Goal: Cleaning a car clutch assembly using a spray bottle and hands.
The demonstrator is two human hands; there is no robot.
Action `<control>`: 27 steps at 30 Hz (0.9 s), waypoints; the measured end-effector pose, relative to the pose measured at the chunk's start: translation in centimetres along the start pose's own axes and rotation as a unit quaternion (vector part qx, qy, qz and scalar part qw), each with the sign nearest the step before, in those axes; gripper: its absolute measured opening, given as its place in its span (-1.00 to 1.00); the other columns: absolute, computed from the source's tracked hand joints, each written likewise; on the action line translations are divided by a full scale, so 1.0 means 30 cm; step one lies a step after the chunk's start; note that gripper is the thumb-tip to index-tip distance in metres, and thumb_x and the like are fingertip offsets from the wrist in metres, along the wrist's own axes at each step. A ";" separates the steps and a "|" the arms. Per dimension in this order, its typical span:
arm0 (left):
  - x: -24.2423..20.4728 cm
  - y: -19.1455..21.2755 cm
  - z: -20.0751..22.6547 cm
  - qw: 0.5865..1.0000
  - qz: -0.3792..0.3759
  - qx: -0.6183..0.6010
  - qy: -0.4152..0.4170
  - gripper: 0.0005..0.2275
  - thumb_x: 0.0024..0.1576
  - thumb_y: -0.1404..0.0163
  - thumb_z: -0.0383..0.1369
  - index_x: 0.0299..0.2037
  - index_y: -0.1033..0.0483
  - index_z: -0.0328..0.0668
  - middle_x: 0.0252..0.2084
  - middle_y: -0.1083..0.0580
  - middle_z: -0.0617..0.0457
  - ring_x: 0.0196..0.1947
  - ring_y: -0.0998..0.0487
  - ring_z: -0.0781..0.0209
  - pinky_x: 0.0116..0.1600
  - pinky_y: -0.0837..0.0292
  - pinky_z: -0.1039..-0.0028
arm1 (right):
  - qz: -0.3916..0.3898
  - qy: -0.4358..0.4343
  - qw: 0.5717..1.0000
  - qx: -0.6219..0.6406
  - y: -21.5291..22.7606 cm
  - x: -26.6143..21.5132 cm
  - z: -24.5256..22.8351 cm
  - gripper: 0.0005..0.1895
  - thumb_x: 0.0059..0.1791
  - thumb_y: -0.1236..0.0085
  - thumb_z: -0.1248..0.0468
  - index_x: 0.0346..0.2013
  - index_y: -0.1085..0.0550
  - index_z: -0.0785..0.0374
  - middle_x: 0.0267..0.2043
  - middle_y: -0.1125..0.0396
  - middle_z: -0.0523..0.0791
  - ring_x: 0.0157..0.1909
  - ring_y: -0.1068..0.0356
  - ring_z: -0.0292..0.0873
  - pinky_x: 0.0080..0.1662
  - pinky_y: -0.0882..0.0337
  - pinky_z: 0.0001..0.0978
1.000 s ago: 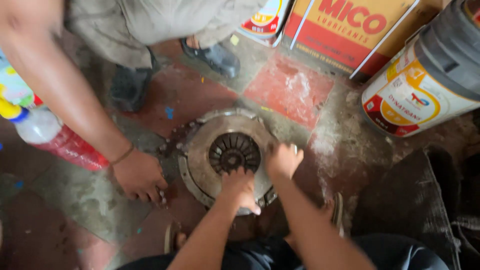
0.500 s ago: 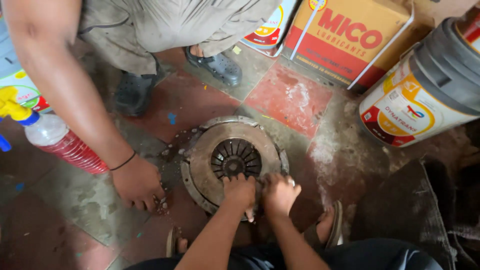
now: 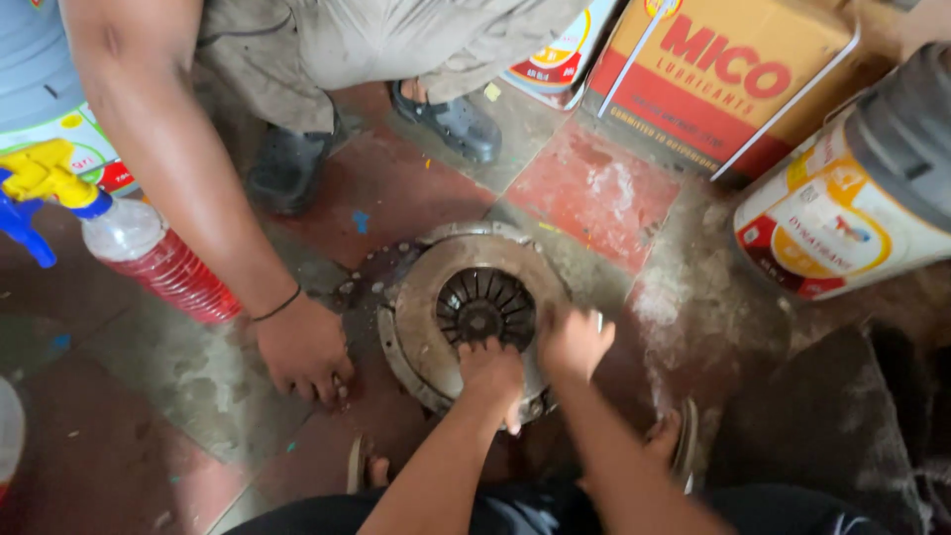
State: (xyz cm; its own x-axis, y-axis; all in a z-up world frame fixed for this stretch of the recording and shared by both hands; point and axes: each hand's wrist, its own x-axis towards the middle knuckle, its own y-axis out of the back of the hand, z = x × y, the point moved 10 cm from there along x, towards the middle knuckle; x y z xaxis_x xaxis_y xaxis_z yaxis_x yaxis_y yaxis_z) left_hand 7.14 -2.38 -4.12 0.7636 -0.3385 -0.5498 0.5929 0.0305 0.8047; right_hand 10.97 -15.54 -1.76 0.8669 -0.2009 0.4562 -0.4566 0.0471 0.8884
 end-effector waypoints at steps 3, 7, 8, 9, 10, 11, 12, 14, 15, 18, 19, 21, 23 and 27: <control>-0.073 0.043 0.002 1.000 0.020 -0.003 -0.018 -0.06 -0.30 -0.51 -0.17 0.32 -0.28 -0.20 0.34 -0.28 -0.18 0.36 -0.27 -0.17 0.39 -0.06 0.04 | -0.037 -0.026 0.998 0.054 -0.044 0.081 -0.011 -0.85 -0.05 -0.19 0.01 -0.36 -0.65 -0.10 -0.30 -0.51 -0.15 -0.12 -0.43 0.00 -0.04 -0.20 0.06; 0.342 -0.235 -0.051 0.988 0.144 -0.046 -0.012 -0.37 -0.10 -0.31 -0.20 0.23 -0.46 -0.12 0.30 -0.38 -0.21 0.31 -0.37 -0.27 0.39 -0.08 -0.15 | -0.031 -0.016 0.999 0.032 0.054 -0.106 -0.001 -0.79 -0.16 -0.23 -0.03 -0.39 -0.65 -0.06 -0.32 -0.52 -0.14 -0.11 -0.44 0.02 -0.04 -0.19 0.15; 0.344 -0.244 -0.053 0.991 0.121 -0.049 -0.004 -0.37 -0.09 -0.32 -0.19 0.23 -0.45 -0.12 0.31 -0.36 -0.21 0.31 -0.35 -0.29 0.38 -0.08 -0.15 | -0.028 -0.027 0.998 0.048 0.053 -0.131 0.011 -0.83 -0.13 -0.19 0.03 -0.38 -0.65 -0.06 -0.27 -0.53 -0.18 -0.09 -0.44 0.00 -0.06 -0.19 0.12; 0.347 -0.256 -0.054 0.994 0.099 -0.051 0.005 -0.36 -0.09 -0.32 -0.19 0.24 -0.43 -0.12 0.31 -0.34 -0.21 0.31 -0.33 -0.30 0.37 -0.08 -0.14 | -0.025 -0.037 0.997 0.064 0.049 -0.158 0.025 -0.86 -0.11 -0.16 0.09 -0.36 -0.64 -0.05 -0.23 -0.54 -0.21 -0.08 -0.43 -0.02 -0.07 -0.20 0.10; 0.239 -0.144 -0.023 0.994 0.094 -0.053 0.007 -0.36 -0.09 -0.32 -0.19 0.24 -0.43 -0.12 0.31 -0.34 -0.21 0.31 -0.33 -0.30 0.37 -0.08 -0.14 | -0.031 -0.037 0.997 0.064 0.017 -0.093 0.033 -0.86 -0.11 -0.16 0.09 -0.36 -0.64 -0.05 -0.23 -0.54 -0.21 -0.08 -0.43 -0.02 -0.07 -0.20 0.10; 0.120 -0.061 0.005 0.999 0.039 -0.016 -0.007 -0.19 -0.16 -0.42 -0.16 0.31 -0.31 -0.20 0.34 -0.27 -0.23 0.35 -0.25 -0.29 0.38 -0.02 -0.10 | -0.027 -0.018 0.999 0.013 -0.008 -0.028 0.031 -0.84 -0.08 -0.18 0.05 -0.34 -0.64 -0.06 -0.26 -0.53 -0.17 -0.08 -0.43 0.00 -0.03 -0.21 0.09; -0.028 0.014 0.010 0.999 -0.019 0.023 -0.020 -0.02 -0.22 -0.52 -0.13 0.38 -0.19 -0.27 0.36 -0.20 -0.24 0.38 -0.17 -0.27 0.39 0.03 -0.05 | -0.025 -0.002 0.999 -0.038 -0.035 0.025 0.028 -0.82 -0.06 -0.19 0.01 -0.32 -0.65 -0.07 -0.29 -0.51 -0.13 -0.07 -0.43 0.01 0.01 -0.21 0.09; -0.046 0.012 0.004 1.000 -0.015 0.012 -0.019 -0.05 -0.24 -0.51 -0.14 0.35 -0.23 -0.24 0.35 -0.23 -0.22 0.37 -0.21 -0.24 0.39 0.00 -0.02 | -0.034 -0.022 0.999 -0.010 -0.057 0.031 0.048 -0.82 -0.07 -0.20 0.01 -0.33 -0.65 -0.05 -0.30 -0.51 -0.10 -0.08 -0.43 0.02 0.01 -0.21 0.07; -0.051 0.031 0.002 1.000 -0.005 0.000 -0.019 -0.08 -0.26 -0.51 -0.14 0.33 -0.28 -0.22 0.34 -0.27 -0.21 0.36 -0.25 -0.21 0.40 -0.03 0.01 | -0.036 -0.039 0.998 0.018 -0.064 0.049 0.062 -0.83 -0.07 -0.21 0.02 -0.34 -0.65 -0.03 -0.30 -0.50 -0.07 -0.09 -0.43 0.03 0.00 -0.21 0.06; 0.376 -0.265 -0.061 0.989 0.140 -0.049 -0.006 -0.43 -0.03 -0.26 -0.18 0.22 -0.46 -0.09 0.30 -0.37 -0.21 0.31 -0.34 -0.31 0.39 -0.05 -0.19 | -0.011 -0.012 0.997 0.070 -0.031 -0.152 0.057 -0.85 -0.13 -0.17 0.14 -0.34 -0.65 -0.02 -0.25 -0.53 -0.15 -0.12 -0.43 0.05 -0.08 -0.18 0.11; 0.326 -0.237 -0.048 0.990 0.129 -0.053 -0.006 -0.43 -0.03 -0.26 -0.18 0.22 -0.46 -0.09 0.30 -0.37 -0.21 0.31 -0.34 -0.31 0.39 -0.05 -0.19 | -0.022 -0.013 0.997 0.066 -0.025 -0.146 0.059 -0.85 -0.13 -0.17 0.14 -0.34 -0.65 -0.02 -0.25 -0.53 -0.15 -0.12 -0.43 0.05 -0.08 -0.18 0.11; 0.237 -0.168 -0.036 0.994 0.104 -0.036 -0.008 -0.15 -0.34 -0.46 -0.15 0.25 -0.43 -0.11 0.29 -0.37 -0.17 0.33 -0.34 -0.23 0.36 -0.13 -0.07 | -0.021 0.018 0.999 -0.019 -0.009 -0.120 0.029 -0.88 -0.10 -0.22 0.08 -0.42 -0.65 -0.04 -0.32 -0.51 -0.11 -0.07 -0.44 0.02 0.06 -0.21 0.08; 0.057 -0.055 -0.016 0.997 0.072 -0.011 -0.019 -0.09 -0.36 -0.50 -0.14 0.27 -0.37 -0.17 0.29 -0.34 -0.18 0.32 -0.32 -0.20 0.35 -0.12 -0.04 | -0.054 0.009 0.998 -0.024 -0.028 -0.013 0.036 -0.85 -0.09 -0.22 0.06 -0.40 -0.65 -0.02 -0.31 -0.51 -0.11 -0.08 -0.43 0.04 0.03 -0.21 0.10; -0.031 0.020 0.006 0.999 0.037 0.013 -0.035 -0.02 -0.40 -0.54 -0.11 0.29 -0.32 -0.22 0.28 -0.31 -0.19 0.30 -0.32 -0.18 0.34 -0.13 -0.02 | -0.059 -0.006 0.998 0.021 -0.027 0.051 0.056 -0.86 -0.15 -0.24 0.10 -0.35 -0.65 -0.03 -0.30 -0.50 -0.09 -0.08 -0.44 0.05 0.00 -0.19 0.15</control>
State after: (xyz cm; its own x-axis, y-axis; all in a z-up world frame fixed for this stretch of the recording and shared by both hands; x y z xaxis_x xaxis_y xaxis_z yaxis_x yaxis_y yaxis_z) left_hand 6.74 -2.21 -3.08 0.7847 -0.4012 -0.4725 0.5279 0.0330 0.8487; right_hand 12.33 -17.53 -1.88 0.9129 -0.2145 0.3473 -0.3594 -0.0190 0.9330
